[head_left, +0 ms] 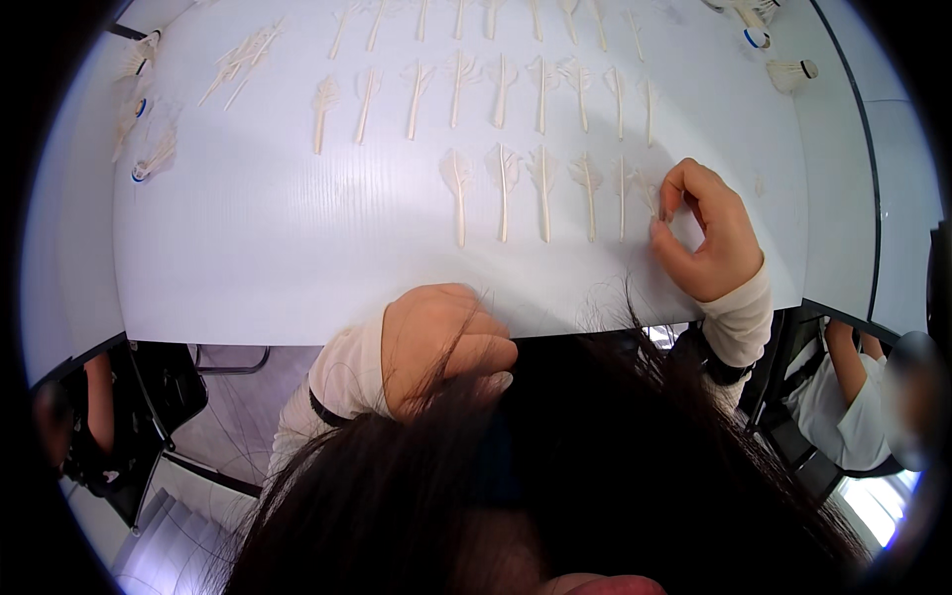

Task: The person assembles a shuttlecock by picking up white feathers and inserting them into the base, then uses a thin tool to apply a substance to secure them.

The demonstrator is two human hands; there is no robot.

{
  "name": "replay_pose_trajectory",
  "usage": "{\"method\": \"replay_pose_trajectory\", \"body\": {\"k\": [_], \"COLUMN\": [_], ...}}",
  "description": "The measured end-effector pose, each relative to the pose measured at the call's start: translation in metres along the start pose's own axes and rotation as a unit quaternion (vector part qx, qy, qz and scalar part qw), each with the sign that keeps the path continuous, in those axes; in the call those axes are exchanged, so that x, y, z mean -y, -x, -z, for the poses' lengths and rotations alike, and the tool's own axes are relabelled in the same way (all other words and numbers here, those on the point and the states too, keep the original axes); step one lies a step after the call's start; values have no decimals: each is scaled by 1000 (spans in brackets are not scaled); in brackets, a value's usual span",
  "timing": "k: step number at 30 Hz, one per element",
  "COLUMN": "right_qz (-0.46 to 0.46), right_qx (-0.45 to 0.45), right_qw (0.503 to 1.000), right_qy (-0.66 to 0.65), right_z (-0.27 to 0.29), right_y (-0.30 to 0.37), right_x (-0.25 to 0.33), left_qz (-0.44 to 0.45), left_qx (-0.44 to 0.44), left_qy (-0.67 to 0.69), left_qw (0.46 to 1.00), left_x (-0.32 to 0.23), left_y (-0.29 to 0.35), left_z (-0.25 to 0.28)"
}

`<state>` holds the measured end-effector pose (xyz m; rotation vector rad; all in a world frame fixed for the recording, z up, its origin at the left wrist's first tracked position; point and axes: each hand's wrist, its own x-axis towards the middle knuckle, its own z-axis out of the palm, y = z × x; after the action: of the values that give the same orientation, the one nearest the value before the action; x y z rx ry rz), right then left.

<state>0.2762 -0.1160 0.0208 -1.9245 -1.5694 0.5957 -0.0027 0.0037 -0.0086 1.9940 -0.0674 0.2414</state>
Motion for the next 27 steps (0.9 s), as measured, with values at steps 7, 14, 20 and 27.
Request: {"method": "replay_pose_trajectory", "body": {"k": [7, 14, 20, 27], "right_qz": [-13, -7, -3, -7], "right_qx": [-13, -16, -18, -14], "right_qw": [1000, 999, 999, 1000], "right_qy": [25, 31, 26, 8], "right_z": [-3, -3, -4, -3], "right_y": [0, -3, -5, -6], "right_x": [2, 1, 0, 1], "left_qz": [3, 22, 23, 8], "left_qx": [-1, 3, -6, -22], "left_qy": [6, -10, -5, -14], "left_qw": [1000, 1000, 1000, 1000], "left_x": [-2, -5, -5, -4], "left_y": [-2, 1, 1, 2], "left_z": [1, 2, 1, -1]}}
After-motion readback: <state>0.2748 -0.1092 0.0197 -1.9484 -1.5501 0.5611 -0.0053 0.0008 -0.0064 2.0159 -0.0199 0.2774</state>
